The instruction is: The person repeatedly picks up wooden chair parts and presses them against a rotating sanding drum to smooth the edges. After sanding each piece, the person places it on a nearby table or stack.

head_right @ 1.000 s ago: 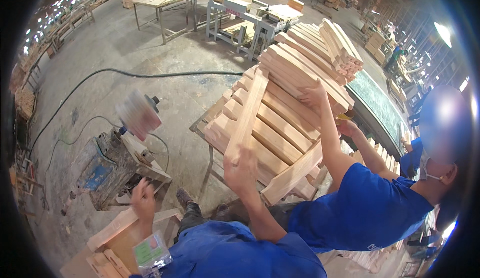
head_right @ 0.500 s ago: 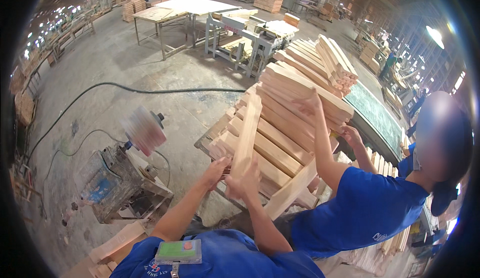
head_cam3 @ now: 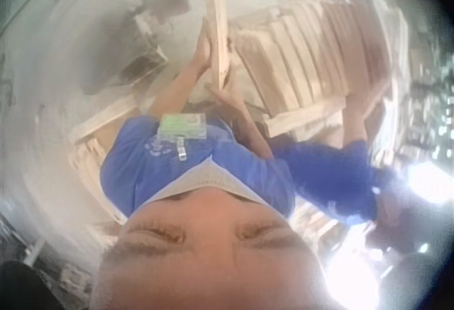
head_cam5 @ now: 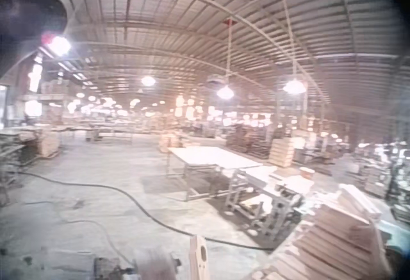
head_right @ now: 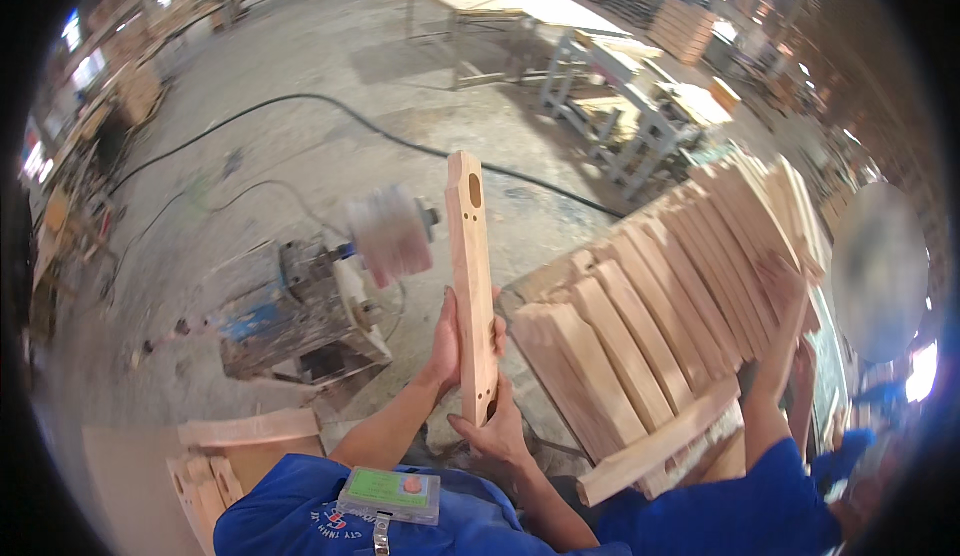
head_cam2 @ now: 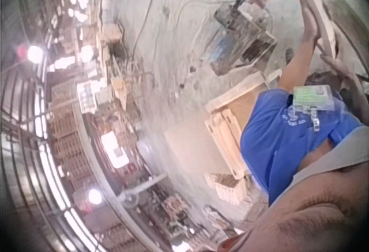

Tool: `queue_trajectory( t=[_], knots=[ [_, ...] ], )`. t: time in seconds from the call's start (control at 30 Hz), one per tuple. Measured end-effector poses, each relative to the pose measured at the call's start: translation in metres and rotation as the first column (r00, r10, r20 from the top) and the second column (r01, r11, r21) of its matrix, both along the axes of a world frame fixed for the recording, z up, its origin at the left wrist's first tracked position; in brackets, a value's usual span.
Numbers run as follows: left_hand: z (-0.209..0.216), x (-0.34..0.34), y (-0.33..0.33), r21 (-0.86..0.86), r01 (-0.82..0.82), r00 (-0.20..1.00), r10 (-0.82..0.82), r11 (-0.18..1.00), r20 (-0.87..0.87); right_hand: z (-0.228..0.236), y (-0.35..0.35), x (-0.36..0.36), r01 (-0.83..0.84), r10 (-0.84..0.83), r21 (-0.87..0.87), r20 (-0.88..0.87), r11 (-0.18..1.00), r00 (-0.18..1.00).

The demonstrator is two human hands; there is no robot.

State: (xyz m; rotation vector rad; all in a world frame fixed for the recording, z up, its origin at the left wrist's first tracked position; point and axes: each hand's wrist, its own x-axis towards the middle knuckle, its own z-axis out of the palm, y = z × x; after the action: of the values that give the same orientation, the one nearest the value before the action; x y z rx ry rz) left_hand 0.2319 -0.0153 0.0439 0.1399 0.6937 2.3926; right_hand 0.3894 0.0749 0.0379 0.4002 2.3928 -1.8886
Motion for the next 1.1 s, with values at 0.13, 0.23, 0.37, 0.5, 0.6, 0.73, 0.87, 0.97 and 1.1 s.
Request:
queue_trajectory(
  t=[0.13, 0.23, 0.37, 0.5, 0.6, 0.73, 0.87, 0.97, 1.1],
  knots=[
    [-0.038, -0.008, -0.045, -0.517, -0.472, 0.876, 0.317, 0.714, -0.363, -0.018, -0.031, -0.034, 0.000, 0.000, 0.237, 0.001, 0.972, 1.000],
    [-0.030, -0.027, -0.059, -0.264, -0.948, 0.298, -0.207, -0.175, -0.932, -0.032, -0.035, -0.077, -0.052, 0.050, 0.515, 0.018, 0.855, 0.999],
    [-0.037, -0.125, -0.083, -0.258, -0.952, 0.305, -0.542, -0.164, -0.783, -0.023, -0.058, -0.200, -0.113, 0.201, 0.627, -0.071, 0.770, 0.977],
    [-0.045, -0.152, -0.102, -0.304, -0.937, 0.343, -0.610, -0.171, -0.714, -0.023, -0.078, -0.231, -0.158, 0.196, 0.629, 0.010, 0.761, 0.981],
    [-0.069, -0.090, -0.098, -0.400, -0.916, 0.332, -0.612, -0.027, -0.718, -0.064, -0.062, -0.166, -0.158, 0.188, 0.615, 0.016, 0.773, 0.982],
    [-0.097, 0.012, -0.102, -0.495, -0.844, 0.300, -0.583, 0.206, -0.755, -0.060, -0.052, -0.052, -0.168, 0.136, 0.428, 0.105, 0.888, 0.985],
    [-0.080, -0.055, -0.104, -0.330, -0.880, 0.124, -0.506, 0.341, -0.853, -0.101, -0.026, -0.105, -0.432, 0.418, -0.333, -0.117, 0.838, 0.901],
    [-0.023, -0.162, -0.085, -0.270, -0.928, 0.123, -0.471, 0.257, -0.873, -0.084, -0.036, -0.215, -0.003, 0.493, -0.995, -0.050, -0.096, 0.869],
    [-0.045, -0.143, -0.108, -0.514, -0.828, 0.280, -0.629, 0.225, -0.726, -0.074, -0.069, -0.168, 0.154, 0.393, -0.987, 0.124, -0.045, 0.911]
  ],
)
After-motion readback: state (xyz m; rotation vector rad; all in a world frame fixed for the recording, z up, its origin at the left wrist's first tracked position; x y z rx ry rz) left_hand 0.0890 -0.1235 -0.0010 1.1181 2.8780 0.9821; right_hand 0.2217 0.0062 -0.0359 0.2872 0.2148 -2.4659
